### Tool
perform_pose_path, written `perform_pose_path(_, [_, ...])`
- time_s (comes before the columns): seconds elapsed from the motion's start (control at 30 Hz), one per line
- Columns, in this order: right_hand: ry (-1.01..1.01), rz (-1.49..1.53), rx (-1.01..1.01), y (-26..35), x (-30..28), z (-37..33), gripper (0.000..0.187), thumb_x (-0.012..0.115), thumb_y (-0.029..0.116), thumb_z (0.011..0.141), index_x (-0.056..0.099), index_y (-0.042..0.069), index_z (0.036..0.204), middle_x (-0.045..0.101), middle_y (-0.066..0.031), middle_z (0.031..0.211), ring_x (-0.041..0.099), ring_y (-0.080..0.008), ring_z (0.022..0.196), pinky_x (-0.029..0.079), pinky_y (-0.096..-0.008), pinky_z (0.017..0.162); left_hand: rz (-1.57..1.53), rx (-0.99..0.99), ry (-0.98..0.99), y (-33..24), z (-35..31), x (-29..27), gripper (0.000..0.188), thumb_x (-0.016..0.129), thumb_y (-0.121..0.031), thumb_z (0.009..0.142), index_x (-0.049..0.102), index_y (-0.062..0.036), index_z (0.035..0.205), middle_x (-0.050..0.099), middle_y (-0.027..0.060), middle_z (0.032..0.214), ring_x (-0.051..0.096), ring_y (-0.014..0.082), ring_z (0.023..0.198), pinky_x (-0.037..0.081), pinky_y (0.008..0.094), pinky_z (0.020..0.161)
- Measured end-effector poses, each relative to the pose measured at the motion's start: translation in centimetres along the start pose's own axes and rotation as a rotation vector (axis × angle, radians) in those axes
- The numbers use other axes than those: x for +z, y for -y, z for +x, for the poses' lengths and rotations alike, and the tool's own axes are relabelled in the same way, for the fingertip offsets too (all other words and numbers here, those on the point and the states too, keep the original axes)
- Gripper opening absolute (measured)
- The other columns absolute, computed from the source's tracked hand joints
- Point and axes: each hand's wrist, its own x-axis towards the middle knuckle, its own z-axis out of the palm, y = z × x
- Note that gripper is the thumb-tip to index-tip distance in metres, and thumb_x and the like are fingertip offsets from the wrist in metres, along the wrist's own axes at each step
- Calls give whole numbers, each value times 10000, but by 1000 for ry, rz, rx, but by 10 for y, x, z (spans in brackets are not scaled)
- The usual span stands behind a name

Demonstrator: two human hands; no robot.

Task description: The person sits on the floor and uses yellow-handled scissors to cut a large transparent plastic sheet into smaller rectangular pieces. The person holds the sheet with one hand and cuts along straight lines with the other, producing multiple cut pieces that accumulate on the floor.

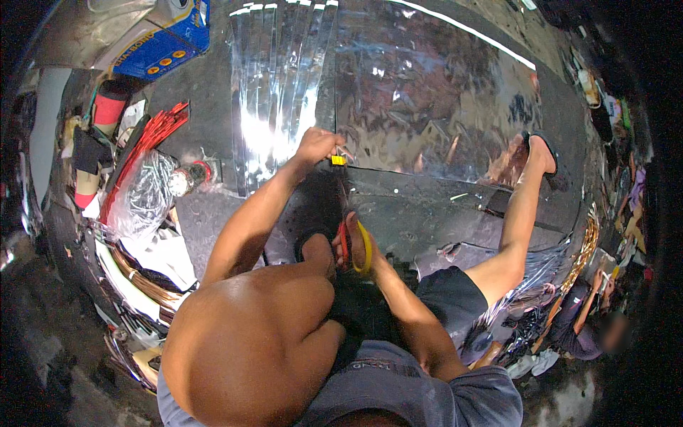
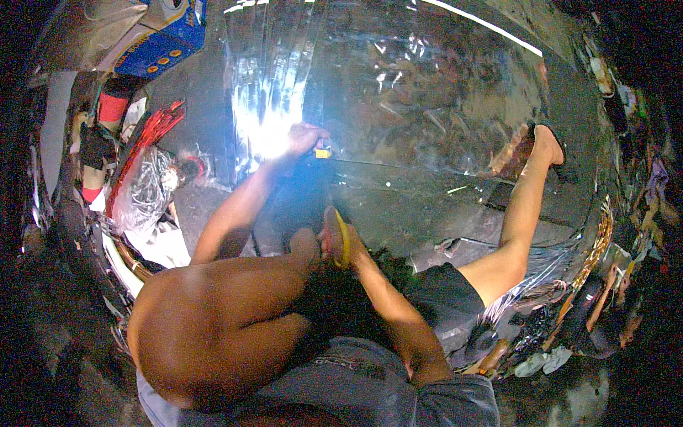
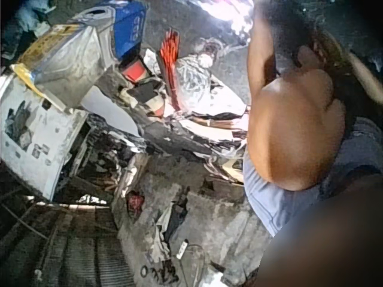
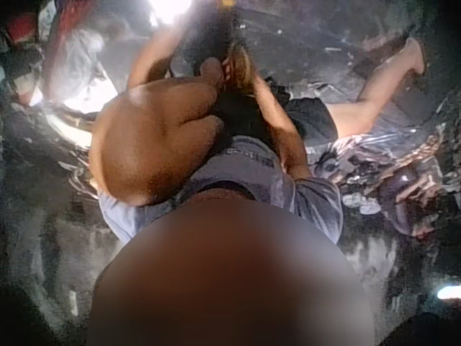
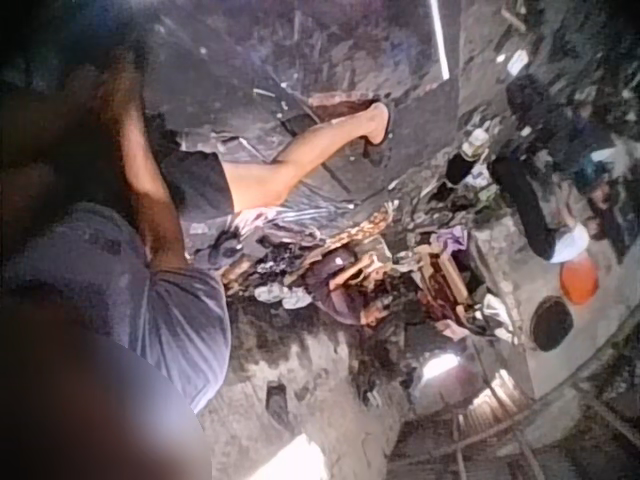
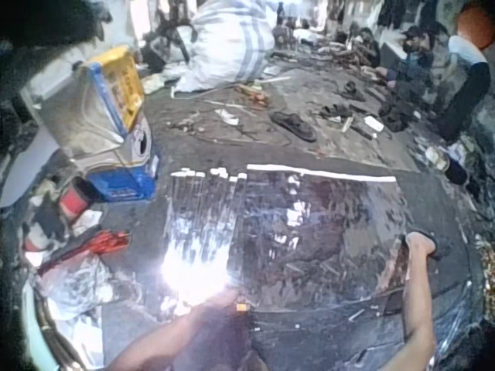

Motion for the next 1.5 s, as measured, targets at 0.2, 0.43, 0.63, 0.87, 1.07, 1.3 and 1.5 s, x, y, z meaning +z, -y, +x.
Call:
perform_pose_path(0.2, [-141, 30, -9, -7, -8, 30, 835, 370, 823, 710, 542, 7, 741, 488, -48, 536, 514, -182, 420, 447, -309, 408, -10, -81, -18, 7, 7, 7, 247, 653, -229, 713, 629, -5, 612, 557, 72, 518, 544, 154, 505, 420, 306, 498])
perform_pose_path(0.43, [-184, -38, -136, -2, -13, 48, 803, 417, 776, 744, 534, -14, 670, 477, -62, 503, 516, -188, 392, 444, -328, 376, 128, 231, -239, 34, -19, 34, 349, 581, -326, 815, 577, 11, 725, 555, 185, 631, 569, 293, 616, 424, 387, 585])
perform_pose_path(0.63, [-230, -150, -129, 0, -11, 43, 821, 397, 791, 738, 523, -16, 656, 467, -65, 492, 512, -186, 383, 437, -322, 372, 243, 199, -192, 38, -37, 45, 369, 522, -343, 839, 551, 16, 761, 563, 222, 712, 565, 357, 684, 424, 422, 616])
perform_pose_path(0.87, [-204, -116, -87, 14, -8, 48, 835, 373, 815, 722, 512, -5, 648, 451, -59, 480, 506, -188, 379, 421, -316, 365, 331, 138, -208, 30, -41, 40, 393, 462, -361, 853, 531, 20, 784, 564, 262, 786, 559, 429, 758, 424, 472, 650])
perform_pose_path(1.07, [-229, -144, -75, 30, -5, 40, 833, 368, 819, 717, 488, 3, 604, 438, -57, 459, 494, -183, 360, 402, -321, 336, 315, 68, -267, 34, -40, 47, 410, 467, -382, 848, 531, 18, 789, 567, 260, 796, 573, 399, 781, 435, 451, 687])
perform_pose_path(1.3, [-256, -116, -67, 41, -2, 40, 788, 392, 805, 723, 473, 33, 582, 436, -46, 457, 496, -167, 364, 371, -305, 303, 138, 102, -99, 42, -32, 39, 380, 497, -374, 849, 579, -3, 848, 590, 180, 764, 586, 264, 758, 449, 391, 707])
perform_pose_path(1.5, [-239, 213, -273, 58, -15, 98, 729, 383, 744, 790, 505, 47, 614, 463, -47, 475, 500, -161, 379, 374, -308, 320, 68, 125, -94, 12, -50, 28, 315, 502, -301, 889, 585, 0, 857, 596, 122, 744, 575, 190, 761, 461, 351, 712])
